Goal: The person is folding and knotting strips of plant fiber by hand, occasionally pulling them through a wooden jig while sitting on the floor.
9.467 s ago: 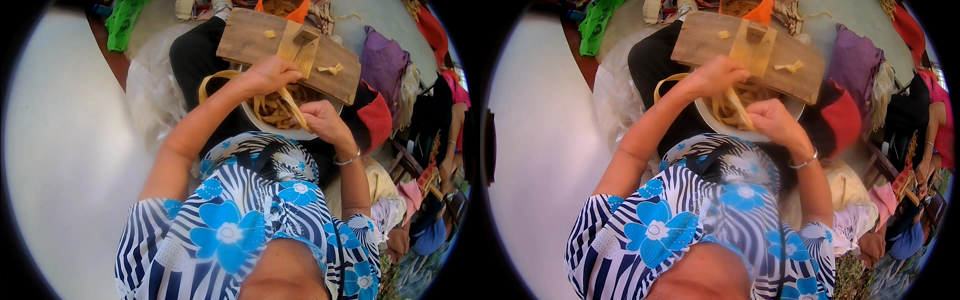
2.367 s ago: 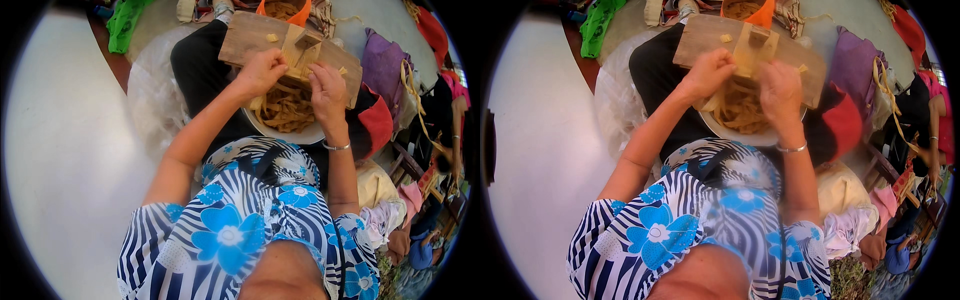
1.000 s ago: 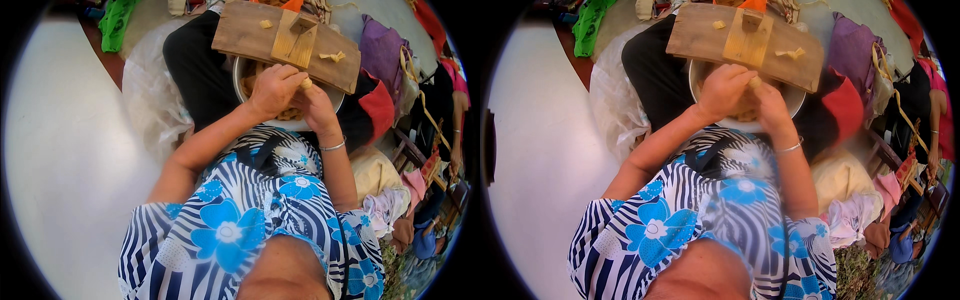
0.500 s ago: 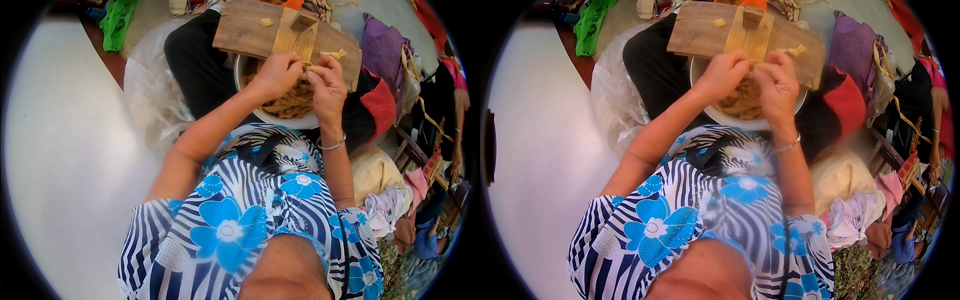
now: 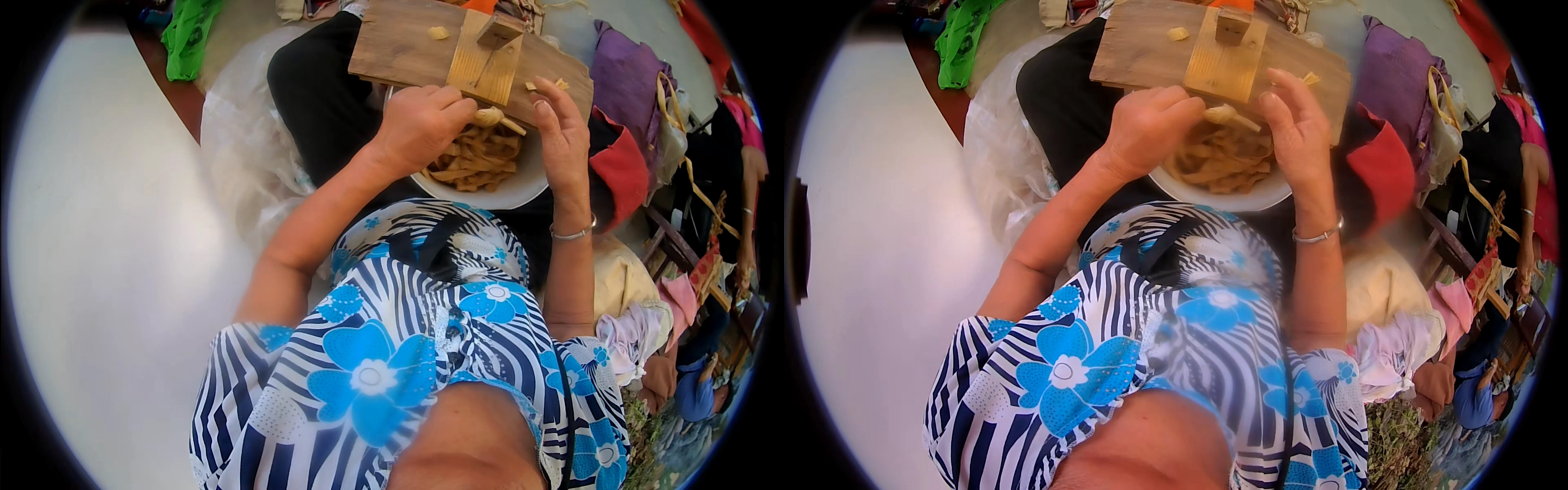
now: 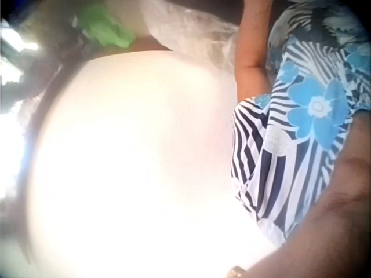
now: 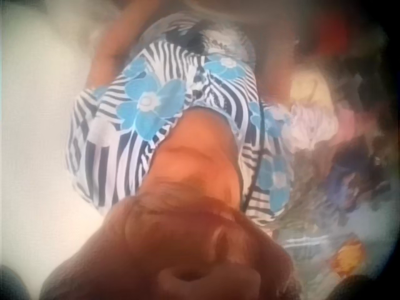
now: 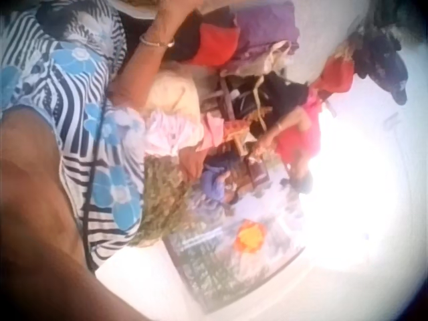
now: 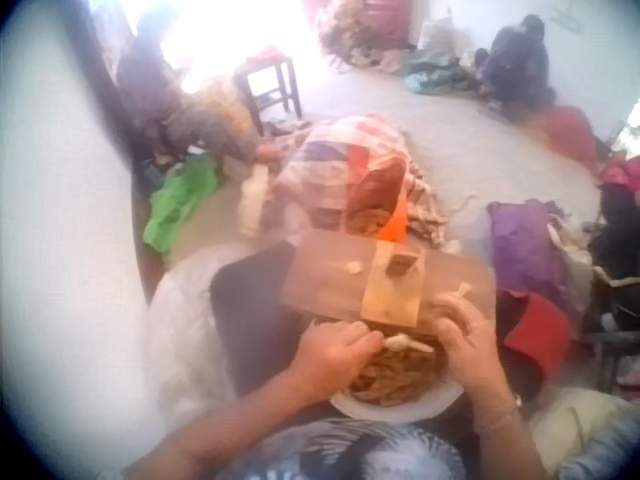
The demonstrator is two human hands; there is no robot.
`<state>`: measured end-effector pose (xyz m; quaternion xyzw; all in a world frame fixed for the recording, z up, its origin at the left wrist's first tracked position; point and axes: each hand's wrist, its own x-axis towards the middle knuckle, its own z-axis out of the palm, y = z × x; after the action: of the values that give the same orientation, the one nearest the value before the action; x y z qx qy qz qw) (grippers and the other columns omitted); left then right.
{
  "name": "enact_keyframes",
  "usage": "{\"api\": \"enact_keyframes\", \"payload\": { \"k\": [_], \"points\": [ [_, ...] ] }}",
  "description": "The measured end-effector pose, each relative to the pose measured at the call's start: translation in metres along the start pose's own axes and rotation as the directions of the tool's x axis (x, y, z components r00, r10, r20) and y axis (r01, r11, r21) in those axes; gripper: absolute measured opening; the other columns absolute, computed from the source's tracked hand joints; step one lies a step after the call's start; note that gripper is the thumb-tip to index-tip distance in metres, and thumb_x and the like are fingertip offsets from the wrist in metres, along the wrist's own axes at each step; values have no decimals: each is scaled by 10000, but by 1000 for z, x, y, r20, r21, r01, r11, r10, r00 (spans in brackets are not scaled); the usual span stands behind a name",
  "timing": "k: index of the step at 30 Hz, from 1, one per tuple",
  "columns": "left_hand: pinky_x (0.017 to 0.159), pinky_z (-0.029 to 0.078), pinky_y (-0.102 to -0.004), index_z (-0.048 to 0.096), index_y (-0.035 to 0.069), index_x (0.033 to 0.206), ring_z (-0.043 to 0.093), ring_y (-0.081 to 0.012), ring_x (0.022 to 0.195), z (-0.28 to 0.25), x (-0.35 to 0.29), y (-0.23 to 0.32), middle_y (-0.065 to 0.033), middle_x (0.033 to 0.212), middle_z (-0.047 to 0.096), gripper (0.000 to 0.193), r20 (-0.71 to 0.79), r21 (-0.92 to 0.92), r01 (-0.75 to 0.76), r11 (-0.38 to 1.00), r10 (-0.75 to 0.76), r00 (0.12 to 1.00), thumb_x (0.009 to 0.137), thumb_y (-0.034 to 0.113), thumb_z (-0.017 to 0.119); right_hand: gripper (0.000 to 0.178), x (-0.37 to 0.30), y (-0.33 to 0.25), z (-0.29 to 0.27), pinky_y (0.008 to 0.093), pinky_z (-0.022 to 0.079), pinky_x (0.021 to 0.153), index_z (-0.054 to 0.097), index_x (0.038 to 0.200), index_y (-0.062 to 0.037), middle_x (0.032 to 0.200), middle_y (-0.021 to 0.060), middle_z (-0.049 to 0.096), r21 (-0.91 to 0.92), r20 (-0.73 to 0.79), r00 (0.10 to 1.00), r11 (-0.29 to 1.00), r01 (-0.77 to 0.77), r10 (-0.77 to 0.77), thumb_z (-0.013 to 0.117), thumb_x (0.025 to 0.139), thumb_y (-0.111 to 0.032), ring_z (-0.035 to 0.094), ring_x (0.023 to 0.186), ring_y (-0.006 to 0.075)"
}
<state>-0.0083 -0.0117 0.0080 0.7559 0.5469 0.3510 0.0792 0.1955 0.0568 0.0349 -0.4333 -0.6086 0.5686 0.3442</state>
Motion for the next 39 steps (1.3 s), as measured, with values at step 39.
{"api": "enact_keyframes", "payload": {
  "k": [39],
  "points": [
    [647,467,-284,609,-8,906,569,-121,704,25,11,7,-72,748,617,194,525,-677,626,387,-341,780,891,178,555,97,8,5,21,367,435,556,636,825,-51,718,139,594,-612,38,956,750,252,-290,611,837,-144,548,610,304]
  ]
}}
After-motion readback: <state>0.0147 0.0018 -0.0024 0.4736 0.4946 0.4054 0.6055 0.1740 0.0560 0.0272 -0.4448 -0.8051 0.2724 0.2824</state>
